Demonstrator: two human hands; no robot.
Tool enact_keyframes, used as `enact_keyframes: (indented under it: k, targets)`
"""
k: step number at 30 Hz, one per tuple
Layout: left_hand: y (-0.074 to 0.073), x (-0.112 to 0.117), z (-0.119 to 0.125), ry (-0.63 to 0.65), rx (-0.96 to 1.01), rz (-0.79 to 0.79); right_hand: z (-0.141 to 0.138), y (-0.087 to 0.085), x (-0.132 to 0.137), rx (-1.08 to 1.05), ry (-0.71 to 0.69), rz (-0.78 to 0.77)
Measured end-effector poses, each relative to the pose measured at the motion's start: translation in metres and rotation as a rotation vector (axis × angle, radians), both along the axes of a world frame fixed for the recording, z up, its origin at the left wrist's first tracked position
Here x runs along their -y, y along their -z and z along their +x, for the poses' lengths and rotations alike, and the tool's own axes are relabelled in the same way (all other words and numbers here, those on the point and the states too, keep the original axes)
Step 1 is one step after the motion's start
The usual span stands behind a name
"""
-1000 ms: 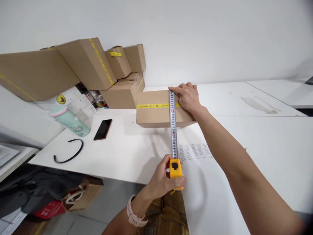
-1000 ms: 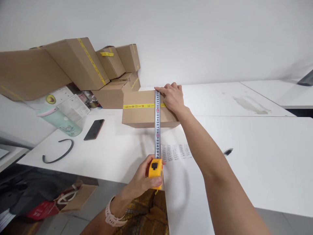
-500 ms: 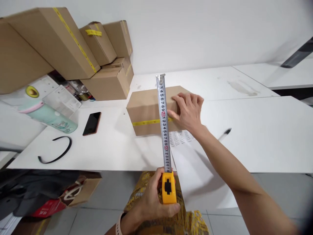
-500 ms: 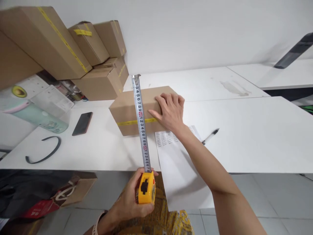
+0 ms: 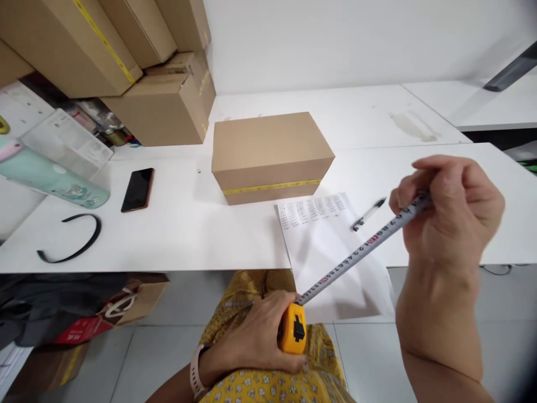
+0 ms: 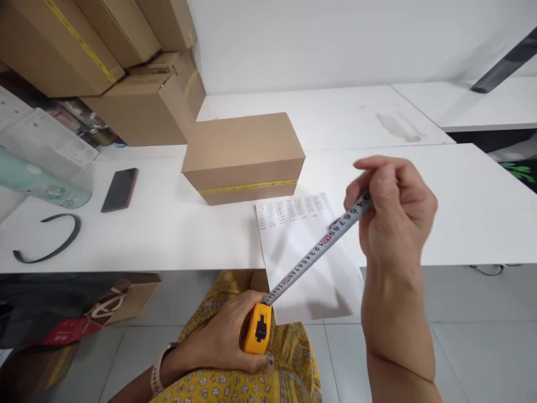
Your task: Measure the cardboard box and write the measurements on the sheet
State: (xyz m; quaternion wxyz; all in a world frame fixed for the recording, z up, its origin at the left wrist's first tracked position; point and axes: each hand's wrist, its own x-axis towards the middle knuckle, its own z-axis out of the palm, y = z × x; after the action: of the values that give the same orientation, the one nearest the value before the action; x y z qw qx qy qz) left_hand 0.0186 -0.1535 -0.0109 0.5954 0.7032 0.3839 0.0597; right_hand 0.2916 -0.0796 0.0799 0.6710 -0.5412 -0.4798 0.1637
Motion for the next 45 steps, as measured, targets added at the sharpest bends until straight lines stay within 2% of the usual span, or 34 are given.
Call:
enact_keyframes:
  k: [2, 4, 5, 8, 9, 10, 11, 13, 15, 16, 18, 21, 24, 27, 29, 32, 34, 35, 37, 38, 41, 43, 45]
  targets:
    - [0.004, 0.003, 0.001, -0.070, 0.054, -0.026, -0.009, 0.018, 0.023, -0.022, 0.015, -0.045]
    - [0.008, 0.005, 0.002, -0.171, 0.105, -0.029, -0.027, 0.044, 0.046, 0.012, -0.010, -0.114]
    - [0.009, 0.007, 0.003, -0.216, 0.127, -0.019, -0.037, 0.058, 0.056, 0.059, -0.047, -0.149]
    - [0.006, 0.008, 0.000, -0.292, 0.170, 0.060, -0.055, 0.092, 0.076, 0.330, -0.310, -0.106]
    - [0.005, 0.007, -0.003, -0.308, 0.170, 0.100, -0.054, 0.099, 0.077, 0.415, -0.323, -0.107]
    - [0.002, 0.005, -0.006, -0.325, 0.159, 0.143, -0.048, 0.104, 0.075, 0.479, -0.263, -0.137]
    - [0.000, 0.001, -0.011, -0.351, 0.140, 0.193, -0.037, 0.106, 0.070, 0.516, -0.137, -0.195]
    - [-0.005, -0.012, -0.024, -0.430, 0.079, 0.335, -0.006, 0.106, 0.051, 0.520, 0.214, -0.369]
    - [-0.009, -0.031, -0.039, -0.522, -0.024, 0.544, 0.032, 0.103, 0.026, 0.497, 0.461, -0.555]
    - [-0.010, -0.042, -0.047, -0.567, -0.104, 0.660, 0.050, 0.102, 0.012, 0.508, 0.514, -0.664]
    - [-0.013, -0.065, -0.061, -0.643, -0.322, 0.840, 0.078, 0.103, -0.012, 0.530, 0.508, -0.877]
    - [-0.013, -0.092, -0.077, -0.680, -0.646, 0.899, 0.097, 0.111, -0.036, 0.626, 0.397, -1.065]
    - [-0.010, -0.106, -0.086, -0.624, -0.769, 0.872, 0.103, 0.123, -0.045, 0.747, 0.299, -1.076]
    - [-0.003, -0.112, -0.091, -0.580, -0.786, 0.845, 0.110, 0.131, -0.045, 0.741, 0.228, -1.000]
    - [0.002, -0.113, -0.091, -0.565, -0.768, 0.905, 0.116, 0.134, -0.039, 0.606, 0.201, -0.912]
    - [0.005, -0.109, -0.078, -0.586, -0.656, 1.110, 0.124, 0.134, -0.024, 0.203, 0.192, -0.691]
    - [0.005, -0.100, -0.055, -0.534, -0.464, 1.188, 0.130, 0.134, -0.011, -0.027, 0.177, -0.527]
    - [0.005, -0.094, -0.040, -0.458, -0.344, 1.190, 0.132, 0.134, -0.004, -0.097, 0.166, -0.463]
    - [0.004, -0.081, -0.003, -0.218, -0.158, 1.125, 0.136, 0.135, 0.007, -0.187, 0.141, -0.355]
    - [0.004, -0.075, 0.017, -0.083, -0.129, 1.094, 0.137, 0.136, 0.011, -0.225, 0.133, -0.306]
    - [0.003, -0.064, 0.068, 0.237, -0.345, 1.030, 0.132, 0.142, 0.021, -0.303, 0.122, -0.153]
    - [0.001, -0.066, 0.090, 0.374, -0.527, 1.018, 0.121, 0.148, 0.027, -0.286, 0.108, -0.104]
    - [-0.001, -0.071, 0.102, 0.476, -0.643, 1.007, 0.106, 0.153, 0.034, -0.209, 0.060, -0.134]
